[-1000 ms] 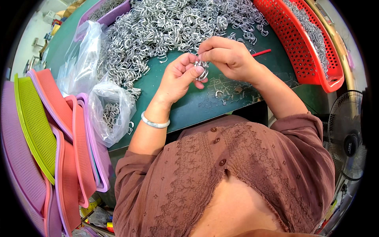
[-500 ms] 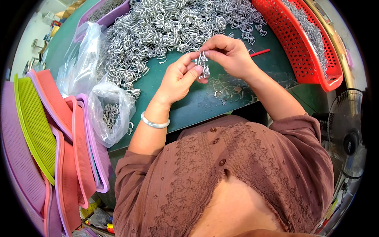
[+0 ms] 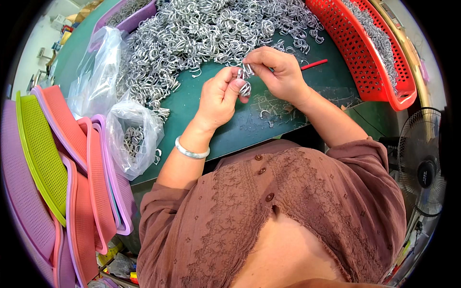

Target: The person joins small metal links together by hand and with pliers on a workstation, occasionally placing assembled groups into a red basket.

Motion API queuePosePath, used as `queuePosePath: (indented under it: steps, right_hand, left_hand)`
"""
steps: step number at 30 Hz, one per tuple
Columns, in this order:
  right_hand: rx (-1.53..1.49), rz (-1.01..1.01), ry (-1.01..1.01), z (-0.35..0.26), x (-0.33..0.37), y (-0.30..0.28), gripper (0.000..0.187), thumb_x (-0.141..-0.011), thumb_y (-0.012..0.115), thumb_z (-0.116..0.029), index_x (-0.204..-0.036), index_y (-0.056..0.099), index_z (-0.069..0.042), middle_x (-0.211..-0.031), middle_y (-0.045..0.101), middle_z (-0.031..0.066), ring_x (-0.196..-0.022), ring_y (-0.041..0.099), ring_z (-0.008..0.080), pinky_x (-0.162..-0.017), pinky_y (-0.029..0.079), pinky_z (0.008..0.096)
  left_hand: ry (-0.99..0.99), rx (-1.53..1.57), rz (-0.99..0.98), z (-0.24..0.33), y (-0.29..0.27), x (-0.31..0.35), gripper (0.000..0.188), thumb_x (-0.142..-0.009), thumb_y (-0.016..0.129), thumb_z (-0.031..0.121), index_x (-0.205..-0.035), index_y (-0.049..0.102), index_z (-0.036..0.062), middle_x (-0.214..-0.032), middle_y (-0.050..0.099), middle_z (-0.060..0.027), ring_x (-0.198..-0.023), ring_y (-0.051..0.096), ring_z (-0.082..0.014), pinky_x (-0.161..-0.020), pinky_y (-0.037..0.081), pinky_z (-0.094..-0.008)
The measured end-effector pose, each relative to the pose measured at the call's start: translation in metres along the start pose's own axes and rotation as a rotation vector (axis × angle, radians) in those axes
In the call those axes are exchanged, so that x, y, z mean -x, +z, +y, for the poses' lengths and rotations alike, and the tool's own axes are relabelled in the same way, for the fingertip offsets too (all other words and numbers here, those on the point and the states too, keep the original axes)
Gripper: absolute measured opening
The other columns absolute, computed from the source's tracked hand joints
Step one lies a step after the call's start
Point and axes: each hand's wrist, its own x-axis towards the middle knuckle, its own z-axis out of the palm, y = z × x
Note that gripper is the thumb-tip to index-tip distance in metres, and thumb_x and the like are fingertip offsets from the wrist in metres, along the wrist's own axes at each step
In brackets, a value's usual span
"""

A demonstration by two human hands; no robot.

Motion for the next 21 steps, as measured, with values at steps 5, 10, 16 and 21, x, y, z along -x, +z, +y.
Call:
queuePosePath:
  steps: [5,10,16,21]
  right_hand:
    - [-0.471,-0.074,0.460,-0.004,0.000,0.001,0.011,-0.075,0.053,0.004,-0.082,0.059,-0.001,-0.074,0.059,0.0062,-0.066,0.056,0.0121,-0.059,0.045,0.0229]
    - [-0.332,-0.058,0.302,0.000,-0.002,0.000,0.011,-0.075,0.053,0.005,-0.082,0.059,0.000,-0.076,0.059,0.0062,-0.068,0.056,0.0116,-0.060,0.045,0.0232]
    - [0.032,0.014,-0.068,-0.012,-0.016,-0.016,0.010,-0.075,0.053,0.004,-0.082,0.059,0.000,-0.077,0.059,0.0061,-0.069,0.057,0.0120,-0.060,0.045,0.0241]
    - [-0.202,-0.062,0.402,0.005,-0.004,-0.021,0.009,-0.074,0.055,0.000,-0.082,0.059,0.000,-0.072,0.059,0.0074,-0.066,0.056,0.0148,-0.059,0.044,0.0237]
  left_hand:
    - [-0.043,0.236,0.088,-0.001,0.004,-0.001,0.017,-0.088,0.043,0.014,-0.091,0.052,-0.0004,-0.065,0.056,-0.0027,-0.054,0.055,-0.0085,-0.049,0.043,-0.0192]
    - [-0.098,0.199,0.080,-0.001,0.000,-0.003,0.018,-0.088,0.043,0.015,-0.091,0.052,-0.0002,-0.065,0.056,-0.0030,-0.053,0.054,-0.0081,-0.048,0.043,-0.0191]
    - [-0.242,0.175,0.041,-0.007,-0.007,-0.005,0.026,-0.089,0.042,0.023,-0.094,0.050,-0.0009,-0.069,0.053,-0.0036,-0.053,0.051,-0.0095,-0.055,0.046,-0.0230]
    - [-0.189,0.358,0.087,-0.004,-0.007,-0.005,0.022,-0.089,0.044,0.020,-0.092,0.050,-0.0004,-0.074,0.056,-0.0056,-0.057,0.053,-0.0117,-0.052,0.043,-0.0206]
